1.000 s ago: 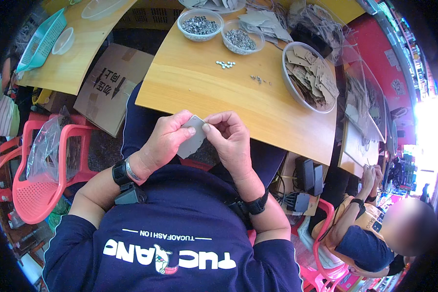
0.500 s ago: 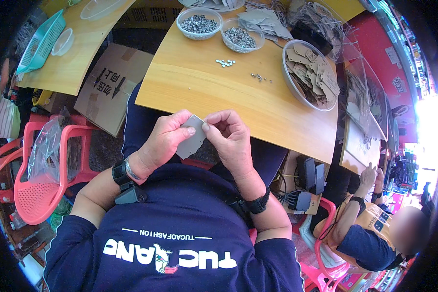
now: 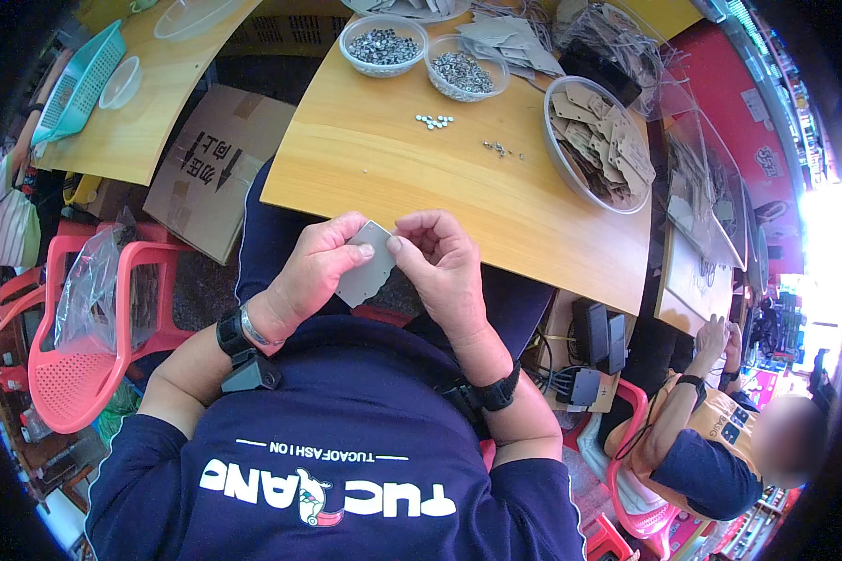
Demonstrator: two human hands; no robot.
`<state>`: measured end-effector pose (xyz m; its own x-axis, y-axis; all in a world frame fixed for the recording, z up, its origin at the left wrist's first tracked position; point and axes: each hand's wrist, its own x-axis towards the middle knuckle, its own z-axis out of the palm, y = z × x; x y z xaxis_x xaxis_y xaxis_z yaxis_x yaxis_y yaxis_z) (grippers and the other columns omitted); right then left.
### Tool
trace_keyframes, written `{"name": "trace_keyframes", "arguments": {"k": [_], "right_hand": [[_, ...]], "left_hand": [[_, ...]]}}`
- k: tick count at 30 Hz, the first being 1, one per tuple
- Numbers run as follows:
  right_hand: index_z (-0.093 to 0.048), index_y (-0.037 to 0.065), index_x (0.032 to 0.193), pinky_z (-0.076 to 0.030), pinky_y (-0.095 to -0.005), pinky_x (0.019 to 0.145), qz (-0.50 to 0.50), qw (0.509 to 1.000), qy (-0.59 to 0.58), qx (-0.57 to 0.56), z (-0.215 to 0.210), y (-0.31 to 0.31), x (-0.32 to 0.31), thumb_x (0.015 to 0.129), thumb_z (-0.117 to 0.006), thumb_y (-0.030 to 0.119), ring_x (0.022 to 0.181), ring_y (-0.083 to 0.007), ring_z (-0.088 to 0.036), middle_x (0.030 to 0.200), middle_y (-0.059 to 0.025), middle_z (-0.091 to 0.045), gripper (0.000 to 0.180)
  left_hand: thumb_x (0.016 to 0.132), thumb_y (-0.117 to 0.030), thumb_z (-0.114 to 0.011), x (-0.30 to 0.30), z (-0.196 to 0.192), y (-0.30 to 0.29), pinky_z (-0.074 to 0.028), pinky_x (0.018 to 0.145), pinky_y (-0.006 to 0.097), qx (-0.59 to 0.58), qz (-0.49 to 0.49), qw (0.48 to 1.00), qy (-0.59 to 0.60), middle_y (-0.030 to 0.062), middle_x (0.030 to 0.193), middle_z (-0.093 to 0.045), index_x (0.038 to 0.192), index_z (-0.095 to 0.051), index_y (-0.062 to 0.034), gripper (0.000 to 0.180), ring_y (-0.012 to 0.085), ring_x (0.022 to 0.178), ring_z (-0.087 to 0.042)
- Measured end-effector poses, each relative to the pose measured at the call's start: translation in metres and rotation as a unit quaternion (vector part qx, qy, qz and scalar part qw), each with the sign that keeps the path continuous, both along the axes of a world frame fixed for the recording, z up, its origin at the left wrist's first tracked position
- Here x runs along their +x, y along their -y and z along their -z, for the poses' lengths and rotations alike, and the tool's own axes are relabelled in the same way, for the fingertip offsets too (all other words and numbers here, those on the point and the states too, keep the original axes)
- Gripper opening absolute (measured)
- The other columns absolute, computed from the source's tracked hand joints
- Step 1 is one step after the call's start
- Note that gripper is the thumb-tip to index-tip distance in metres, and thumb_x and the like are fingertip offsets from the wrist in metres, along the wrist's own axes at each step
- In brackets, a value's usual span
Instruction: Manually assembling small metal fasteners onto cardboard component parts.
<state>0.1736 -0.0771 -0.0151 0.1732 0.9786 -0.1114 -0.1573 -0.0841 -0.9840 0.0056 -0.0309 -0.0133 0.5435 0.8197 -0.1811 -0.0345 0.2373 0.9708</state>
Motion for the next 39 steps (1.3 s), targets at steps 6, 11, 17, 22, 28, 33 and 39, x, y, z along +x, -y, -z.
{"name": "trace_keyframes", "arguments": {"k": [6, 11, 17, 22, 28, 33, 39], "right_hand": [[-0.064, 0.000, 0.091, -0.050, -0.0221, 0.064, -0.028, 0.997, 0.053, -0.040, -0.004, 0.002, -0.002, 0.092, -0.066, 0.011, 0.069, -0.0063, -0.060, 0.077, -0.0001, -0.065, 0.011], [-0.065, 0.001, 0.093, -0.049, -0.0217, 0.063, -0.014, 0.995, 0.087, -0.036, 0.006, -0.003, 0.002, 0.092, -0.066, 0.012, 0.068, -0.0057, -0.058, 0.076, 0.0006, -0.064, 0.012], [-0.065, 0.000, 0.093, -0.048, -0.0215, 0.063, -0.027, 0.998, 0.038, -0.048, -0.002, -0.005, 0.004, 0.091, -0.068, 0.012, 0.068, -0.0056, -0.059, 0.076, 0.0004, -0.064, 0.012], [-0.065, 0.000, 0.092, -0.049, -0.0214, 0.063, -0.026, 0.998, 0.047, -0.043, -0.002, -0.004, 0.005, 0.090, -0.068, 0.010, 0.068, -0.0055, -0.059, 0.077, -0.0006, -0.065, 0.011], [-0.065, 0.000, 0.088, -0.048, -0.0213, 0.062, -0.021, 0.995, 0.081, -0.048, -0.003, -0.003, 0.004, 0.088, -0.066, 0.006, 0.067, -0.0053, -0.059, 0.075, -0.0004, -0.065, 0.007], [-0.065, -0.001, 0.087, -0.048, -0.0221, 0.062, 0.007, 0.993, 0.115, -0.009, 0.000, 0.000, 0.003, 0.085, -0.067, 0.005, 0.068, -0.0049, -0.058, 0.074, -0.0002, -0.064, 0.006], [-0.066, 0.000, 0.087, -0.048, -0.0224, 0.062, -0.064, 0.985, 0.159, -0.017, -0.019, -0.005, 0.020, 0.085, -0.068, 0.008, 0.067, -0.0043, -0.057, 0.073, 0.0008, -0.063, 0.009]], "left_hand": [[0.092, -0.009, -0.053, -0.003, 0.001, 0.002, -0.049, 0.069, 0.025, 0.064, 0.013, 0.996, -0.066, 0.0040, 0.084, -0.066, 0.101, -0.064, 0.0014, 0.017, 0.0069, 0.078, -0.058], [0.092, -0.008, -0.053, 0.004, 0.007, 0.001, -0.048, 0.070, 0.024, 0.070, 0.006, 0.995, -0.073, 0.0029, 0.085, -0.065, 0.101, -0.063, 0.0013, 0.017, 0.0058, 0.078, -0.057], [0.092, -0.009, -0.053, 0.004, 0.002, 0.000, -0.048, 0.070, 0.024, 0.042, -0.010, 0.999, -0.033, 0.0023, 0.087, -0.066, 0.103, -0.062, 0.0012, 0.017, 0.0057, 0.079, -0.058], [0.091, -0.009, -0.054, 0.003, -0.001, 0.000, -0.049, 0.069, 0.025, 0.087, -0.004, 0.993, -0.077, 0.0044, 0.085, -0.067, 0.102, -0.063, 0.0009, 0.017, 0.0072, 0.077, -0.060], [0.089, -0.012, -0.054, 0.005, 0.002, 0.001, -0.050, 0.063, 0.037, 0.157, -0.008, 0.983, -0.096, 0.0204, 0.076, -0.065, 0.094, -0.059, 0.0004, 0.014, 0.0281, 0.070, -0.068], [0.091, -0.008, -0.054, 0.006, 0.001, 0.004, -0.048, 0.070, 0.026, 0.106, -0.004, 0.990, -0.088, 0.0052, 0.085, -0.067, 0.102, -0.062, 0.0014, 0.016, 0.0076, 0.078, -0.060], [0.090, -0.009, -0.055, 0.000, 0.009, -0.007, -0.048, 0.075, 0.027, -0.051, 0.062, 0.996, 0.048, 0.0032, 0.091, -0.065, 0.102, -0.062, -0.0019, 0.015, 0.0093, 0.084, -0.060]]}}
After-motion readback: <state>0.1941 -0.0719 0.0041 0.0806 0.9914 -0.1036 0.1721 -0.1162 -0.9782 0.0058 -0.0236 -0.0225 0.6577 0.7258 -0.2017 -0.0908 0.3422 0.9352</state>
